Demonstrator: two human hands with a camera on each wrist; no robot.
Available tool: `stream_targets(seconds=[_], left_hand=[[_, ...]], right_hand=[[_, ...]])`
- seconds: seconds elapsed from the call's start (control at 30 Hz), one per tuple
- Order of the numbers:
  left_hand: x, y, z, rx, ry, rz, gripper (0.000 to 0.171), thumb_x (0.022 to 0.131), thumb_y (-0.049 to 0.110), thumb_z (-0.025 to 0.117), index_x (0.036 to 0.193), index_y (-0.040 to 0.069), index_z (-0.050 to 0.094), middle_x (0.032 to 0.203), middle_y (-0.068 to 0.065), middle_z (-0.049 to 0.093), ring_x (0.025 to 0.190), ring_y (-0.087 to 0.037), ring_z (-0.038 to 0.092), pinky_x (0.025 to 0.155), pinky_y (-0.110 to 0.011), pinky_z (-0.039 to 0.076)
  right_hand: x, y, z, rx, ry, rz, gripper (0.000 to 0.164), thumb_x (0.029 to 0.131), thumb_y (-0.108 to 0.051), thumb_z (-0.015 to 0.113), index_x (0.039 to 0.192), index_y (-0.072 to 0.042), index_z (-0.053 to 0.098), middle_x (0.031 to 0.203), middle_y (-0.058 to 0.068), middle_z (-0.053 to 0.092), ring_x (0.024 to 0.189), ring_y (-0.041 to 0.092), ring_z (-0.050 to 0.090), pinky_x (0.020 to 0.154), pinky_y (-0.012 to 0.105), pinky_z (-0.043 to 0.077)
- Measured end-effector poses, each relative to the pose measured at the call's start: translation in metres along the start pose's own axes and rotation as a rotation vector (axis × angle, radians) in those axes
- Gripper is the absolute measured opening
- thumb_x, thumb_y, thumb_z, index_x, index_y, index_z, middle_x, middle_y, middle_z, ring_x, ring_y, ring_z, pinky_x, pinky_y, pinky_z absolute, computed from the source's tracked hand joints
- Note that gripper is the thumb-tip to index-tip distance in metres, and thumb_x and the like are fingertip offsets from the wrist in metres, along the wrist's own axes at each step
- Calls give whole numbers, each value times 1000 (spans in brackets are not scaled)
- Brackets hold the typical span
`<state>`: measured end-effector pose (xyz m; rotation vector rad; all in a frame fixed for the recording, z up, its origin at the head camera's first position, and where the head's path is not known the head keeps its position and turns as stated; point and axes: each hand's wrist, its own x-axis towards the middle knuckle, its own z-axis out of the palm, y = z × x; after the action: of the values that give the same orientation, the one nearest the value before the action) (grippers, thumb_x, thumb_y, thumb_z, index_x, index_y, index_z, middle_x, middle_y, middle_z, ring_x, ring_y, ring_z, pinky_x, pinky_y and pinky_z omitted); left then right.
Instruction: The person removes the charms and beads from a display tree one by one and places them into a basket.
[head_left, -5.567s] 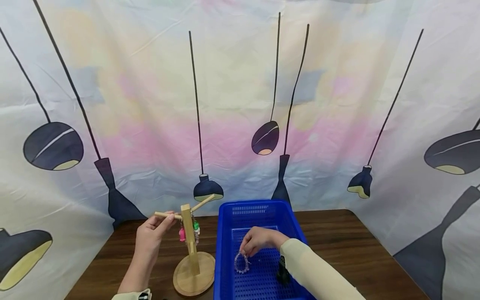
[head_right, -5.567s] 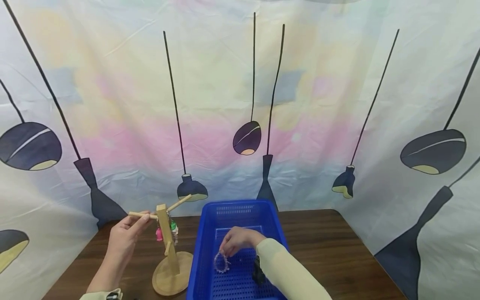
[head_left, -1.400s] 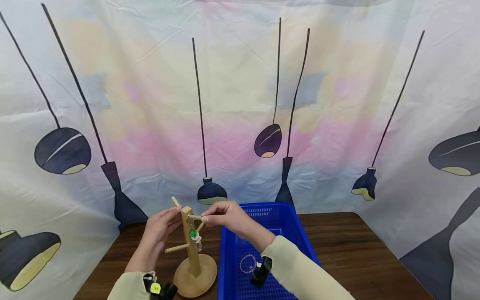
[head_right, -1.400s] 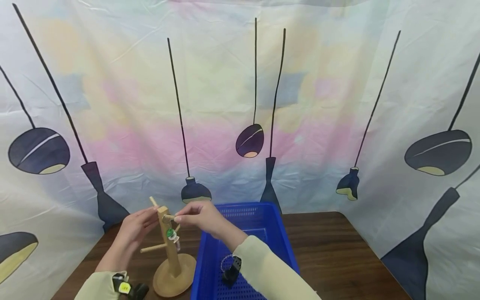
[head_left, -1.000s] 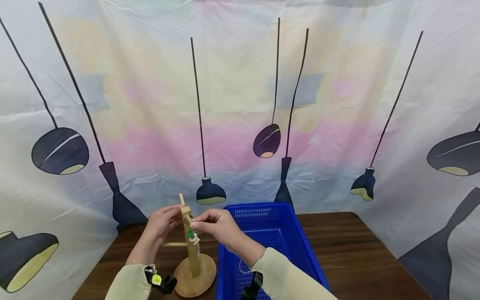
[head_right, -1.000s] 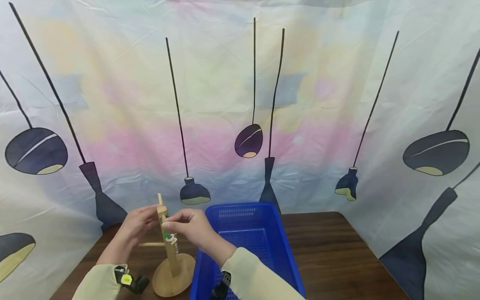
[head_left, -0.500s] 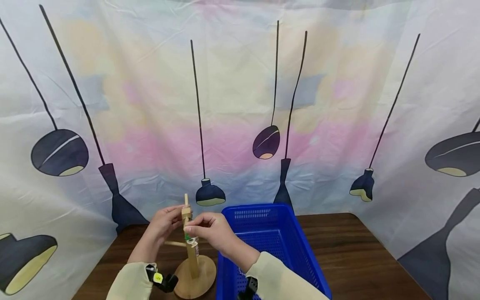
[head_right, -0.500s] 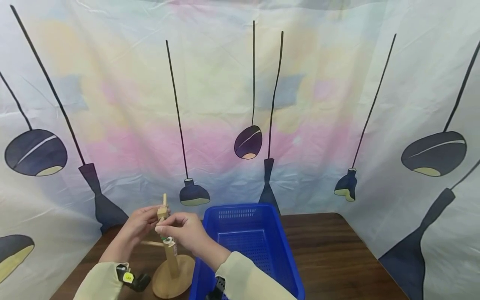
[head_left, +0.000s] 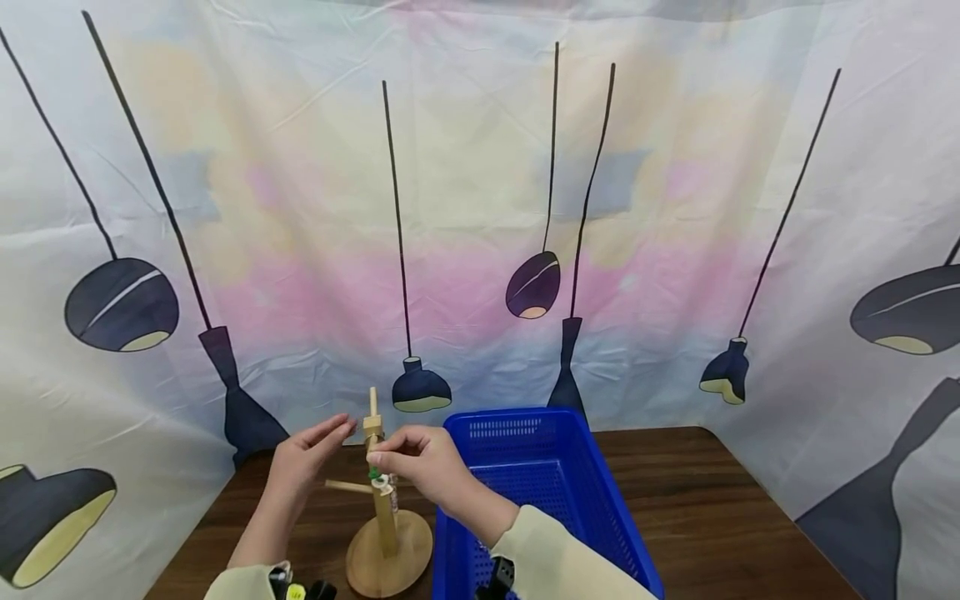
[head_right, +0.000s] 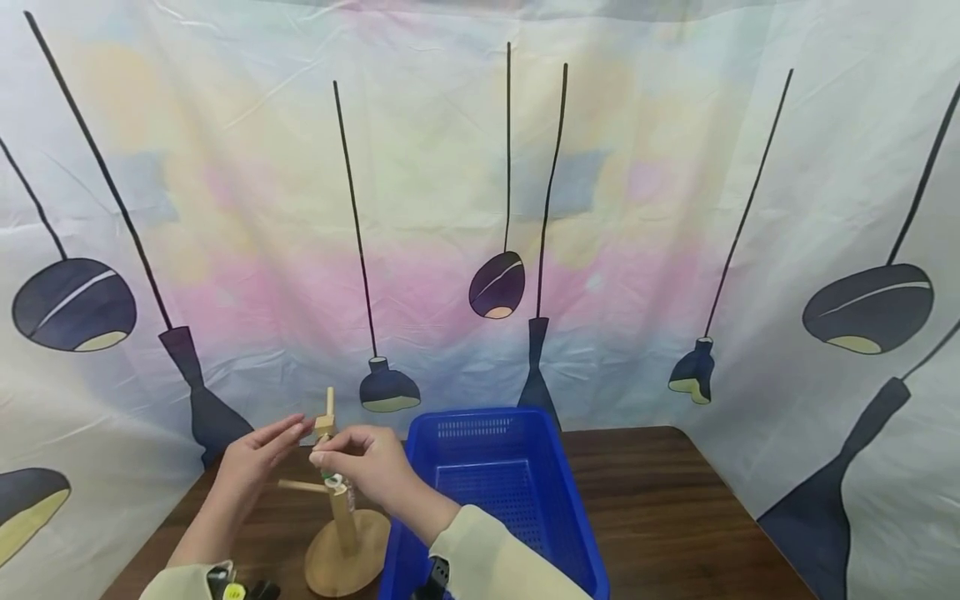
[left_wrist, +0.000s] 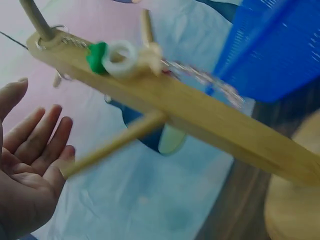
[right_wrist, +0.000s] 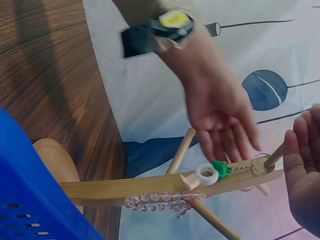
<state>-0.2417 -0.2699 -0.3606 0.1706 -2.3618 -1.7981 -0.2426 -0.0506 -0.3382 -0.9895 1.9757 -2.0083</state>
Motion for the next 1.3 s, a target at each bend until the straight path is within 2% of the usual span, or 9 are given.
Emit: stream_targets(seconds=[0.1,0.13,0.3,0.4,0.57,0.83,1.03,1.13,1.3], left_hand=[[-9,-14,-4,-45,63,-27,69,97,49,68,152,11,49,104,36,68,100,23,57,94,-6,49],[-11,-19,-5,-77,80,-27,64,97,47,69,150,15,53,99,37,68,97,23,58,89,-2,48],[-22,-43,-8,-215,109,-14,15,99,34,70,110,43,68,96,32,73,95,17,65,84,-3,52],[-26,-54,-6,-249,101,-11,21,100,29,69,96,50,67,96,31,73,96,17,65,84,-5,54],[-29,-64,1,-302,94,-10,26,100,26,69,92,51,69,96,29,74,95,16,66,83,-7,56],[-27,-68,8,-307,150,-123,20,96,32,74,82,46,71,86,32,72,86,13,68,79,-10,57],[-25,-70,10,-354,180,-129,23,97,27,74,78,41,75,83,31,73,82,11,69,79,-11,59],[-26,-70,12,-369,192,-113,28,97,24,73,76,41,75,80,30,73,81,10,69,78,-11,59],[-26,-69,12,-361,194,-95,29,97,23,73,76,42,76,82,29,73,81,10,70,77,-10,59]], right_hand=[[-1,-1,1,3,7,3,23,97,-7,69,104,15,70,118,32,71,79,-5,66,88,38,65],[-1,-1,1,5,10,5,22,97,-7,69,104,15,70,118,32,71,79,-5,66,89,42,64],[-1,-3,3,2,16,9,22,97,-8,69,104,13,70,116,31,72,79,-4,66,90,46,64],[-1,-3,3,-2,6,4,22,98,-8,69,105,13,70,117,31,71,79,-5,66,90,43,64],[0,-2,2,-1,5,-6,23,97,-8,69,106,13,70,118,32,71,79,-6,66,89,37,65],[0,0,3,-3,4,-1,23,98,-8,69,106,13,71,116,32,71,78,-5,66,90,44,64],[0,0,4,-11,0,-15,22,98,-8,68,106,13,71,117,33,70,78,-6,65,90,45,64],[0,-1,3,-24,0,-19,22,98,-8,69,107,12,71,116,33,71,78,-6,65,88,41,64],[0,-4,2,-48,1,-5,21,97,-11,71,106,8,74,113,29,73,77,-5,64,74,21,60]])
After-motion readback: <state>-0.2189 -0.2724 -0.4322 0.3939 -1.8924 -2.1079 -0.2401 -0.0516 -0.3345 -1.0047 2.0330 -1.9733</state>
